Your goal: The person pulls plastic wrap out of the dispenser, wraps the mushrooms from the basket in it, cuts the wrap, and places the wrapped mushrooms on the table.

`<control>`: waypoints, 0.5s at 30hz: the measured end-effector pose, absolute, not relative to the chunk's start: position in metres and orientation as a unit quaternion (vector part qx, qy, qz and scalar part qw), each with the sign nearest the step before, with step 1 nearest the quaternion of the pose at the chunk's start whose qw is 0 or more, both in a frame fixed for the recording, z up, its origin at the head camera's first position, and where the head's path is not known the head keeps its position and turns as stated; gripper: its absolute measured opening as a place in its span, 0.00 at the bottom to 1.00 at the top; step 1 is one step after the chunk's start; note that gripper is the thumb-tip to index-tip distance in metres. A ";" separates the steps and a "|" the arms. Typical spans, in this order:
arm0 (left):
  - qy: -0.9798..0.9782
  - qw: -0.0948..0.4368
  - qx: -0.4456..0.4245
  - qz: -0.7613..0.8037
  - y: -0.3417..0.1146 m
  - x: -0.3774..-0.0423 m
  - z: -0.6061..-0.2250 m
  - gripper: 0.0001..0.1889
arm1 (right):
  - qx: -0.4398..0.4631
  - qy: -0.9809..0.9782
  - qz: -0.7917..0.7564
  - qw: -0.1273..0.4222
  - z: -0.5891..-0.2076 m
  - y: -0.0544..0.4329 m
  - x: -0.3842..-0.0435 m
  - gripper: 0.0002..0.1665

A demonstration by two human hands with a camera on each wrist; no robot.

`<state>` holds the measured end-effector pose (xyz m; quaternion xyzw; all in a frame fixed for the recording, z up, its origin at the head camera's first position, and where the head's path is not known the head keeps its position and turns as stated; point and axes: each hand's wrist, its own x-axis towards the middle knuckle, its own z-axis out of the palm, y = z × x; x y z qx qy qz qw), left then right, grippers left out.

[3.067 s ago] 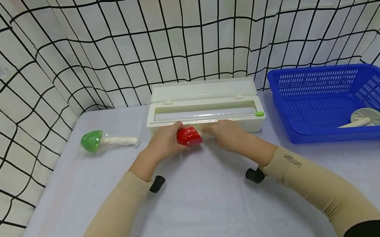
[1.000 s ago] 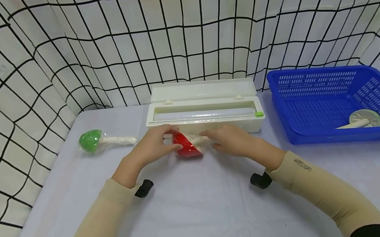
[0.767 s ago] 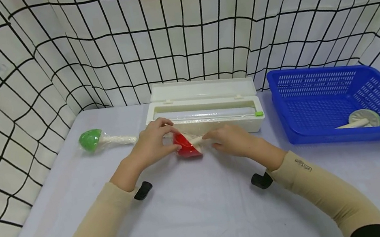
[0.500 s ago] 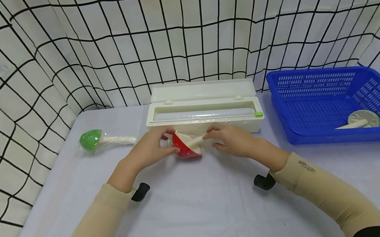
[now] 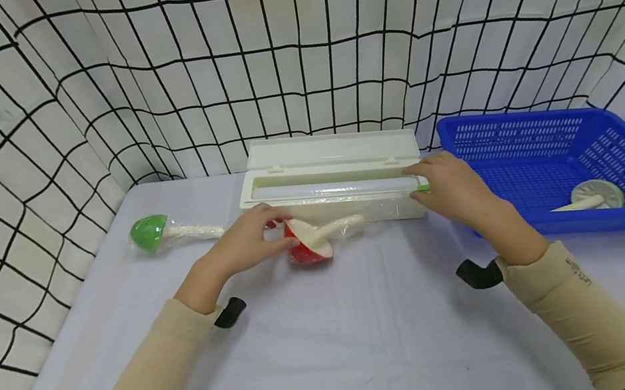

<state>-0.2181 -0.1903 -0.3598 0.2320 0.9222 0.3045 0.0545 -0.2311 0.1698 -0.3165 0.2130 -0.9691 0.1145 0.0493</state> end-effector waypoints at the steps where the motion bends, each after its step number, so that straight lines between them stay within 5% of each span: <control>1: 0.922 0.052 0.233 0.304 -0.189 -0.219 -0.359 0.26 | 0.194 -0.975 0.099 0.037 -0.314 0.175 -0.231 0.25; 15: 0.923 0.040 0.253 0.287 -0.154 -0.233 -0.322 0.20 | 0.096 -0.995 -0.010 0.036 -0.325 0.176 -0.238 0.33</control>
